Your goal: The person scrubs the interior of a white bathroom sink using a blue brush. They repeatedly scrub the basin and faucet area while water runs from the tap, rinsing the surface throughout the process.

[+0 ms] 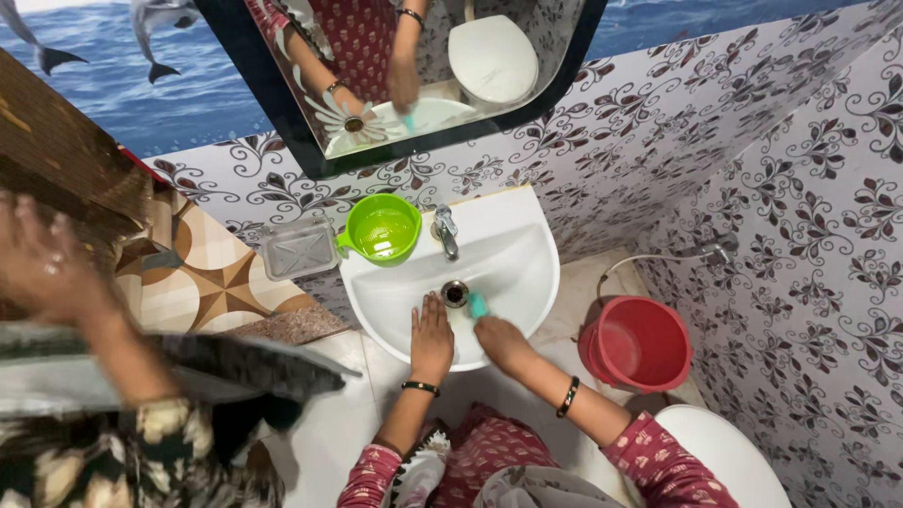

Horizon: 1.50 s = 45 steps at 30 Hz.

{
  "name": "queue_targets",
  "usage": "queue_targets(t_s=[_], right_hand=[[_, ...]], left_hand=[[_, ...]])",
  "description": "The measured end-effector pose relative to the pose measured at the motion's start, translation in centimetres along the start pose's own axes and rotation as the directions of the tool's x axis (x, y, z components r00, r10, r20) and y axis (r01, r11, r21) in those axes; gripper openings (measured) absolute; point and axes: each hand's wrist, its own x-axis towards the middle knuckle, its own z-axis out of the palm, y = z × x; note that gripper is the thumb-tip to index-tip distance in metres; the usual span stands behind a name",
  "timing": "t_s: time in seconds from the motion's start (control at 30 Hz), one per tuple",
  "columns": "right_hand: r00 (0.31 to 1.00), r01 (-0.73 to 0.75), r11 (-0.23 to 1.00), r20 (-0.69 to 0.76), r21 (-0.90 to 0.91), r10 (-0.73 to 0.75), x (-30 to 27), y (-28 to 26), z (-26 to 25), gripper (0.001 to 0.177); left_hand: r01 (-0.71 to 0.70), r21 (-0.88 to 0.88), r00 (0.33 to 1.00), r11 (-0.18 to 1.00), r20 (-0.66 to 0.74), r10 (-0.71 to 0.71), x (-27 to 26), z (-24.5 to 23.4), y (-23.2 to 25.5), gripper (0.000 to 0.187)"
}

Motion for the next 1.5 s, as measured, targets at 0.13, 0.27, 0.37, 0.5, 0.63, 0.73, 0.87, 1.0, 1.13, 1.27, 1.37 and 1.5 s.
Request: queue_targets(t_s=[0.13, 0.27, 0.37, 0.5, 0.63, 0.73, 0.87, 1.0, 1.13, 1.27, 1.37, 1.5], right_hand=[[0.986, 0.12, 0.99, -0.103, -0.072, -0.128, -0.3, -0.2, -1.5, 0.008], [0.999, 0.021, 0.991, -0.032, -0.13, -0.026, 0.5, 0.5, -2.2, 0.009], [0.982, 0.183, 0.982, -0.04, -0.035, -0.185, 0.3, -0.2, -2.7, 0.013], [0.997, 0.026, 0.985, -0.063, -0.169, -0.037, 1.5, 1.4, -3.2, 0.009], [0.984, 0.155, 0.985, -0.082, -0.07, -0.16, 1.5, 1.1, -1.3, 0.011], [0.984, 0.174, 0.985, -0.027, 0.006, -0.174, 0.5, 0.4, 0.2, 0.016], [0.991, 0.071, 0.985, -0.102, -0.156, -0.087, 0.8, 1.9, 0.6, 0.008], [0.974, 0.213, 0.966, 0.108, -0.147, -0.198, 0.0, -0.1, 1.0, 0.009], [0.997, 0.075, 0.977, 0.031, -0.201, -0.07, 1.3, 1.3, -0.6, 0.01], [0.981, 0.193, 0.978, -0.002, -0.075, -0.194, 0.3, 0.2, -1.2, 0.008], [0.994, 0.078, 0.997, 0.075, 0.022, -0.079, 0.6, 0.2, -0.9, 0.012], [0.999, 0.047, 0.994, -0.02, -0.1, -0.05, 0.9, 2.0, -1.2, 0.017]], left_hand=[[-0.196, 0.036, 0.981, 0.98, 0.006, 0.196, -0.2, -1.0, -0.4, 0.065], [-0.369, 0.065, 0.928, 0.927, 0.081, 0.364, -0.6, -4.3, -0.9, 0.067], [-0.482, 0.121, 0.876, 0.868, 0.06, 0.478, 0.7, -6.7, -1.5, 0.065], [-0.36, 0.112, 0.931, 0.926, 0.108, 0.348, 2.8, -5.9, -1.2, 0.063], [-0.031, -0.064, 0.999, 0.997, -0.012, 0.03, 3.2, -1.7, 1.3, 0.062], [0.094, -0.13, 0.992, 0.987, -0.068, -0.104, 1.6, 0.4, 2.5, 0.06], [0.207, -0.159, 0.974, 0.965, -0.055, -0.218, 0.2, 1.2, 2.4, 0.059], [0.198, -0.111, 0.976, 0.974, -0.068, -0.206, 0.3, 1.2, 1.9, 0.06], [0.208, -0.059, 0.976, 0.976, -0.056, -0.211, 1.1, 1.0, 1.5, 0.059], [0.209, -0.056, 0.973, 0.976, -0.085, -0.214, 1.0, 0.2, 1.4, 0.059], [0.209, -0.049, 0.976, 0.977, -0.06, -0.211, 0.9, -0.5, 1.7, 0.06], [0.247, -0.099, 0.967, 0.964, -0.045, -0.252, 1.0, -1.4, 2.0, 0.06]])
